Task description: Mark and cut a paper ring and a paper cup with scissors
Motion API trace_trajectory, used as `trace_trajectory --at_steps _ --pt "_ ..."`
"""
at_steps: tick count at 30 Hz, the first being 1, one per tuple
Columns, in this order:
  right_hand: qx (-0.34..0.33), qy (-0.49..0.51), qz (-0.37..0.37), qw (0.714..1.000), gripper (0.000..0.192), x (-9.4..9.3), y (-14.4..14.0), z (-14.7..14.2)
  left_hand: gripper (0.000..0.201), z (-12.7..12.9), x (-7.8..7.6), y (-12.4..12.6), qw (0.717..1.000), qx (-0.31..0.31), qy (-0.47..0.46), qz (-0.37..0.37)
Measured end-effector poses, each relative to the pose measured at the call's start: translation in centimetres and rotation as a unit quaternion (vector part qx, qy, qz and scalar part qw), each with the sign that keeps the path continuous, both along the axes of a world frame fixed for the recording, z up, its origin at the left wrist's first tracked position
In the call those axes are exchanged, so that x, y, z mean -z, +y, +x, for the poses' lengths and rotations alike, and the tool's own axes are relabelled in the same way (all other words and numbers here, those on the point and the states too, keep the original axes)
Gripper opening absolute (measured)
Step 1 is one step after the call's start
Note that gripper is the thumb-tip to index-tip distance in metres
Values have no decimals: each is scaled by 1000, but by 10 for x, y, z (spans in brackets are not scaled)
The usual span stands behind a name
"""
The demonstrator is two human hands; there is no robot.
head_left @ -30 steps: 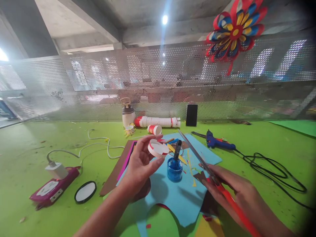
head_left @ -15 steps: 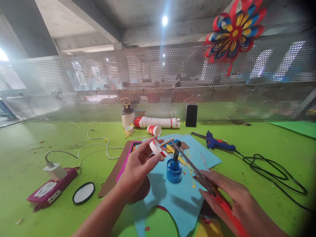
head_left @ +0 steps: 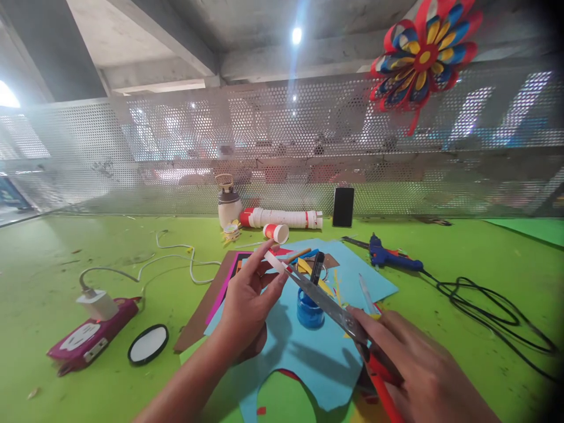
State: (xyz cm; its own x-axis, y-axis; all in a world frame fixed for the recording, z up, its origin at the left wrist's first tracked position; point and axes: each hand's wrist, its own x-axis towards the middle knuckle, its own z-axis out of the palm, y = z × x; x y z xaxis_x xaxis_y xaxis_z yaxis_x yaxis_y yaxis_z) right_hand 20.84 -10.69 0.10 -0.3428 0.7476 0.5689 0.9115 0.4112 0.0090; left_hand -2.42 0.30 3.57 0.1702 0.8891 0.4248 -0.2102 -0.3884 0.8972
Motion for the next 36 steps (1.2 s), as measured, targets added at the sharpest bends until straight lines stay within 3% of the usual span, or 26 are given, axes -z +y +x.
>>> trace_trajectory --at_steps 18,26,36 --pt "22 -16 7 1000 52 0 -1 -4 55 1 9 3 995 -49 74 45" --pt "3 -22 52 998 37 -11 4 -6 59 -1 11 5 986 -59 143 57" --pt "-13 -28 28 999 37 -16 3 -1 57 -4 12 4 971 -57 208 99"
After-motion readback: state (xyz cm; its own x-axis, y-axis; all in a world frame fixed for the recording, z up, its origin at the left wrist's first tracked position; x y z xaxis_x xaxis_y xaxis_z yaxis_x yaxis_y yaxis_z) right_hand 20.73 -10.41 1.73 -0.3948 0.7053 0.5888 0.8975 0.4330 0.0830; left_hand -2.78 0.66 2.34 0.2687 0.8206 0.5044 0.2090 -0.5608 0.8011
